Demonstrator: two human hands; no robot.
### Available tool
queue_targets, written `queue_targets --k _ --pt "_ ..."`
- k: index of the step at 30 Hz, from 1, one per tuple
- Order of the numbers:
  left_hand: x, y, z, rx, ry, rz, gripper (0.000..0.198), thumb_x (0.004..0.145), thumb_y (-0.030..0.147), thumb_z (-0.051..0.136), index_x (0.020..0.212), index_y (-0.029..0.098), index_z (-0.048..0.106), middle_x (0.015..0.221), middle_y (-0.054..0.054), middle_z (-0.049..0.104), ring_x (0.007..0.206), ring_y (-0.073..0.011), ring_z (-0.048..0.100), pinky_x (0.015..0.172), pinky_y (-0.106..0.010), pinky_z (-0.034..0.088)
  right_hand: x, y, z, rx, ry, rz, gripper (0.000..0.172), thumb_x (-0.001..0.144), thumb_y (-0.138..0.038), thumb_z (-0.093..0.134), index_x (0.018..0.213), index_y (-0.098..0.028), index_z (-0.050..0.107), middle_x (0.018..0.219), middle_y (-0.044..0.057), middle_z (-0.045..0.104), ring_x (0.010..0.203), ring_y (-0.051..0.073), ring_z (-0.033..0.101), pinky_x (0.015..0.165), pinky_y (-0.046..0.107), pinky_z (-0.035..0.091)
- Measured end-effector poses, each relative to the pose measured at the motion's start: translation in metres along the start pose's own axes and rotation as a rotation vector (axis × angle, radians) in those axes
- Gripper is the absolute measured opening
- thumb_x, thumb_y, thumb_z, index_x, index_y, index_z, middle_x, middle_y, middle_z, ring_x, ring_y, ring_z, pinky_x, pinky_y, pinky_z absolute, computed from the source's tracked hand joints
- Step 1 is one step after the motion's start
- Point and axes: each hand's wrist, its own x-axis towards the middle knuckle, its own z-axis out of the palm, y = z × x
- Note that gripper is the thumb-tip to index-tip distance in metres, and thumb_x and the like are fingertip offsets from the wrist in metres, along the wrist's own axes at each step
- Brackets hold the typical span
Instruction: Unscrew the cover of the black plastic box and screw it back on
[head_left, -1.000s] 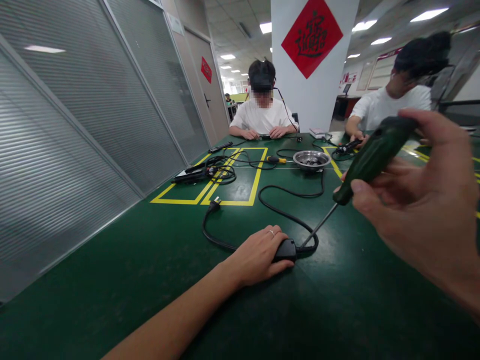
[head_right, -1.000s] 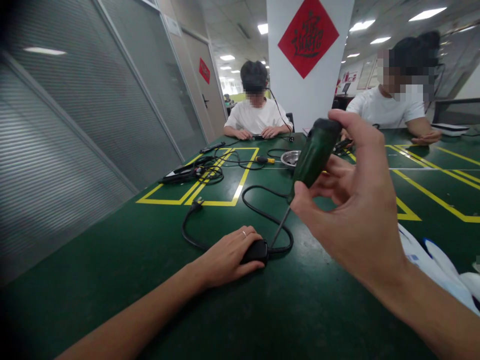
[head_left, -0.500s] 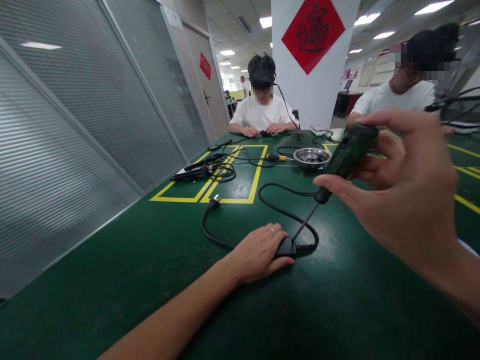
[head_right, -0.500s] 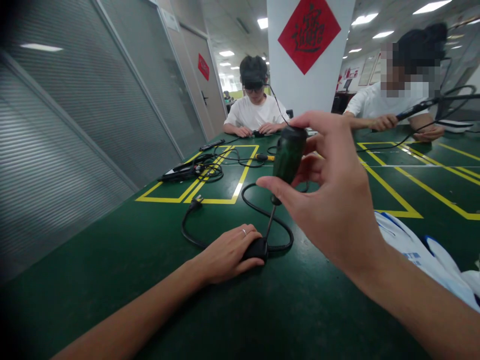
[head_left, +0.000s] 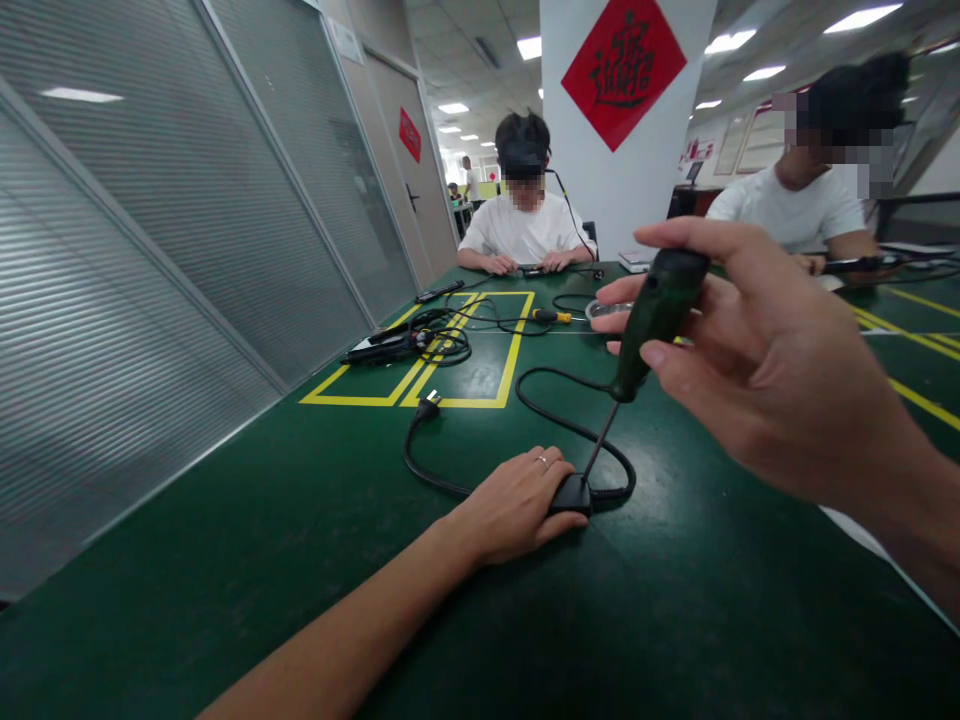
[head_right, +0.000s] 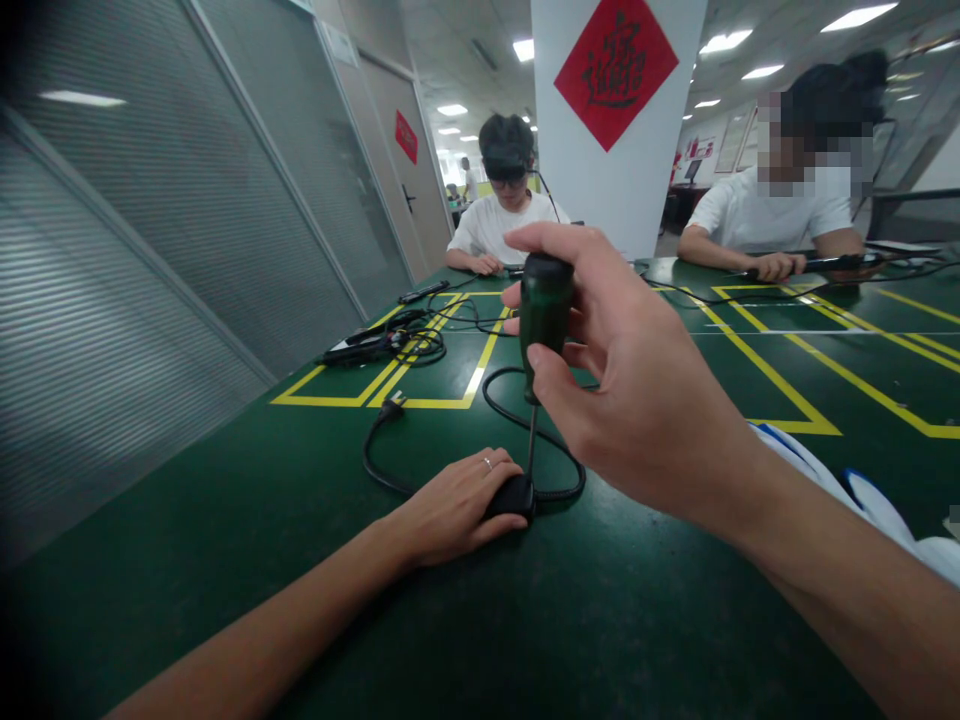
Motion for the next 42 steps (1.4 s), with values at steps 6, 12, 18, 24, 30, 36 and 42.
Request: queue_targets --k 6,12,18,24,30,36,42 --pt "-0.001 0.001 -0.001 0.008 -0.008 -0.019 0.040 0.093 0.049 0.048 0.116 0.016 0.047 0.109 -0.009 0.054 0.098 -0.0258 0.053 0.088 -0.039 0.045 -0.001 0.002 -0.002 -0.098 0.063 -0.017 0.059 0.072 -0.021 0.071 0.125 -0.032 0.050 0.122 -0.003 0.057 0.104 0.019 0.062 0.081 0.031 0.061" --pt "-0.001 0.001 -0.002 -0.004 -0.008 -0.023 0.038 0.093 0.049 0.049 0.114 0.018 0.048 0.107 -0.009 0.054 0.096 -0.0248 0.054 0.085 -0.037 0.046 -0.002 0.006 -0.001 0.063 -0.006 0.038 0.067 0.077 -0.009 0.057 0.137 -0.028 0.034 0.119 0.003 0.057 0.097 0.017 0.065 0.080 0.033 0.060" --pt "-0.001 0.004 -0.004 -0.047 0.004 -0.060 0.039 0.093 0.048 0.050 0.118 0.018 0.045 0.109 -0.009 0.055 0.098 -0.0252 0.055 0.085 -0.037 0.046 -0.002 -0.001 -0.009 0.080 0.187 -0.030 0.061 0.075 -0.005 0.057 0.130 -0.021 0.038 0.106 0.003 0.059 0.080 0.015 0.067 0.073 0.035 0.062" --pt "-0.008 -0.004 -0.014 -0.156 0.010 -0.053 0.061 0.079 0.055 0.066 0.123 0.018 0.046 0.113 -0.010 0.055 0.103 -0.0267 0.054 0.090 -0.038 0.044 -0.008 -0.018 -0.014 -0.163 0.347 -0.020 0.053 0.082 -0.008 0.054 0.127 -0.032 0.043 0.108 0.000 0.059 0.101 0.019 0.064 0.083 0.037 0.060" --pt "-0.016 -0.023 -0.030 -0.297 -0.125 -0.104 0.052 0.073 0.049 0.075 0.113 0.021 0.059 0.103 -0.004 0.056 0.090 -0.0212 0.057 0.076 -0.029 0.045 -0.014 -0.020 0.008 -0.125 0.318 -0.035 0.055 0.080 -0.011 0.059 0.130 -0.027 0.041 0.110 0.002 0.059 0.092 0.016 0.066 0.084 0.033 0.060" --pt "-0.015 -0.027 -0.025 -0.317 -0.122 -0.063 0.045 0.072 0.044 0.077 0.109 0.021 0.065 0.095 -0.002 0.054 0.084 -0.0193 0.056 0.071 -0.026 0.044 -0.017 -0.013 0.036 0.018 0.226 -0.009 0.053 0.079 -0.015 0.059 0.127 -0.030 0.040 0.113 0.002 0.059 0.096 0.017 0.065 0.086 0.037 0.059" --pt "-0.016 -0.028 -0.023 -0.307 -0.096 -0.070 0.042 0.070 0.047 0.078 0.100 0.020 0.068 0.095 -0.003 0.057 0.086 -0.0207 0.058 0.072 -0.027 0.045 -0.015 -0.014 0.043 0.023 0.166 0.007 0.054 0.080 -0.015 0.058 0.127 -0.031 0.039 0.118 0.002 0.057 0.097 0.018 0.065 0.087 0.039 0.058"
